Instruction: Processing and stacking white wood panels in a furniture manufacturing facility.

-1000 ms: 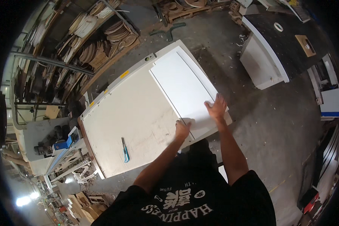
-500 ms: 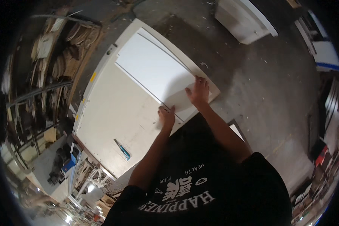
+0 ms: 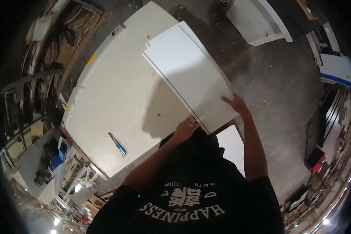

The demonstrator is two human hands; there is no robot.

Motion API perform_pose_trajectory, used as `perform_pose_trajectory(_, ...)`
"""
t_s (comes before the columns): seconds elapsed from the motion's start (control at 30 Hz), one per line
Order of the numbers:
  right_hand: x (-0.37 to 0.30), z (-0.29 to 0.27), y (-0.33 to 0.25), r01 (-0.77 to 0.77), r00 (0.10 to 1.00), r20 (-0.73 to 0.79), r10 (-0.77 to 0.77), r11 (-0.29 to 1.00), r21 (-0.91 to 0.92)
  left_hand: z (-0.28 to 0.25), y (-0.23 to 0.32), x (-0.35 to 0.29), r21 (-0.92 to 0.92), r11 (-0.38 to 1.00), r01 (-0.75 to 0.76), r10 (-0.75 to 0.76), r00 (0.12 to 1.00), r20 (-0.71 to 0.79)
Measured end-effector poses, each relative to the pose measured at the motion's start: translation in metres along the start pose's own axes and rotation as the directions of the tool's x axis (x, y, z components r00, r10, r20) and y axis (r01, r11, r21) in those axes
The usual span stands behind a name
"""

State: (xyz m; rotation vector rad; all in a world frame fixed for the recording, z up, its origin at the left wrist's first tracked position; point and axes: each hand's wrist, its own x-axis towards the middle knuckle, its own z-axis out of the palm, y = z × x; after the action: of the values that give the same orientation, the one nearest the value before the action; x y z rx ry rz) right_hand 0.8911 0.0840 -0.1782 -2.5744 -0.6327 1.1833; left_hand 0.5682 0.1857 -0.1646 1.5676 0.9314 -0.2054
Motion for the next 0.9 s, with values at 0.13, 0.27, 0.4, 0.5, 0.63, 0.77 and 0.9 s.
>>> perform_pose_trajectory(0.13,-0.009,-0.016,-0.016,0.162,0.966,0.177,-0.19,0.973,0.162,-0.045,-0.011,-0.011,0.092,0.996,0.007,0.0,0.997,-0.071)
perform_pose_trajectory(0.27,-0.053,-0.052,-0.048,0.221,0.952,-0.193,-0.238,0.97,-0.106,-0.093,-0.034,-0.013,-0.133,0.991,-0.02,-0.011,0.973,-0.231)
perform_pose_trajectory(0.4,-0.077,-0.089,-0.098,0.253,0.897,-0.245,-0.369,0.88,-0.401,-0.139,-0.087,-0.03,-0.287,0.951,-0.115,-0.031,0.888,-0.46)
perform_pose_trajectory(0.5,-0.087,-0.113,-0.111,0.375,0.71,-0.222,-0.669,0.625,-0.684,-0.168,-0.071,-0.048,-0.272,0.962,0.037,-0.186,0.818,-0.544)
perform_pose_trajectory(0.63,-0.081,-0.125,-0.129,0.56,0.29,-0.057,-0.955,0.218,-0.799,-0.2,-0.045,-0.062,0.084,0.988,-0.129,0.146,0.611,-0.778)
perform_pose_trajectory(0.77,-0.07,-0.12,-0.164,0.646,0.208,0.087,-0.974,0.071,-0.76,-0.234,-0.02,-0.064,0.122,0.933,-0.338,0.267,0.425,-0.865)
perform_pose_trajectory(0.9,-0.056,-0.106,-0.176,0.68,0.246,0.13,-0.96,0.075,-0.73,-0.25,-0.05,-0.076,-0.167,0.937,-0.307,0.025,0.535,-0.844)
